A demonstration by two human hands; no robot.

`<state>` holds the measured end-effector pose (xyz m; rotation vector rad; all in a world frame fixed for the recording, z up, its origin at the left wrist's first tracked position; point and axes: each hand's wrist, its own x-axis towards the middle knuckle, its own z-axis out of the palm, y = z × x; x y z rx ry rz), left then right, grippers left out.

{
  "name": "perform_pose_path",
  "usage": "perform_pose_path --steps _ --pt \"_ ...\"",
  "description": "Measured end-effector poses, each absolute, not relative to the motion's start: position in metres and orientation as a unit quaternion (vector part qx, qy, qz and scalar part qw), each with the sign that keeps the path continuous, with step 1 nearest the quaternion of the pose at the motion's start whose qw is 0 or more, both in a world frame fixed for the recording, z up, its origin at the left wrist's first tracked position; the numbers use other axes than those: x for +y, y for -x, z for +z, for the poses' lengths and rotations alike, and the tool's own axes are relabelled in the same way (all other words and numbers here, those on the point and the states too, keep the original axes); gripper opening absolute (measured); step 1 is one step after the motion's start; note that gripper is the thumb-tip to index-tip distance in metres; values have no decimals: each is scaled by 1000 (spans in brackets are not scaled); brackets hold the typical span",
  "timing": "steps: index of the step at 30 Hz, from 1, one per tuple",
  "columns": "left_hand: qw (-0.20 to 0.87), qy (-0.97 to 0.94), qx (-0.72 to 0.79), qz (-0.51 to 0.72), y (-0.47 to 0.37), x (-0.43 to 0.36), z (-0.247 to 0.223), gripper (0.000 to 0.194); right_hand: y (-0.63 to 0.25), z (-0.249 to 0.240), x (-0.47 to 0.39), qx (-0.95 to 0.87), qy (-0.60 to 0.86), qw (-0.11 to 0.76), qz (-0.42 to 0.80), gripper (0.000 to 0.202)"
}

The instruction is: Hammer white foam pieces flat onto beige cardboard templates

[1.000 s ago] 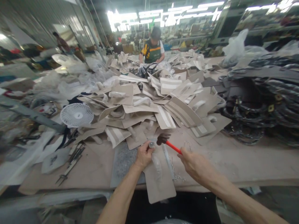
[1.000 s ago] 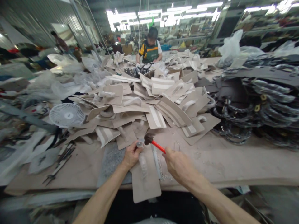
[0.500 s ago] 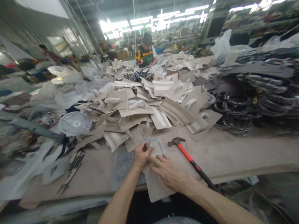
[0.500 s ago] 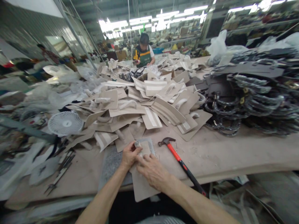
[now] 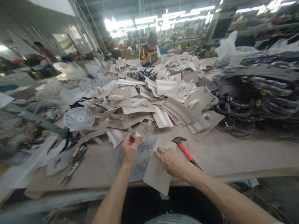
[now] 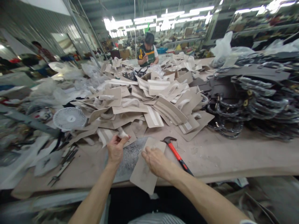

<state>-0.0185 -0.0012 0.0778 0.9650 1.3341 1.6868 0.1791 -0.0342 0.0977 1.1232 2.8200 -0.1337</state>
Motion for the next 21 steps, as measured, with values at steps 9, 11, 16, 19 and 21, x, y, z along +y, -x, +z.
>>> perform_pose_path --steps 9,11,16,19,21 --pt "372 -386 531 656 14 -18 61 35 -170 106 -35 795 -594 -2 -121 38" --pt "384 -394 519 654 12 -12 62 35 -164 96 -38 773 -610 -31 -174 51" --pt "425 -425 527 601 -1 9 42 31 -145 72 -52 743 -616 -44 -259 63" --pt "435 -462 527 565 -7 16 21 25 -135 70 -59 730 -622 -62 -277 58" --pt "439 -468 528 556 -7 17 10 25 -133 70 -62 723 -621 -78 -292 61"
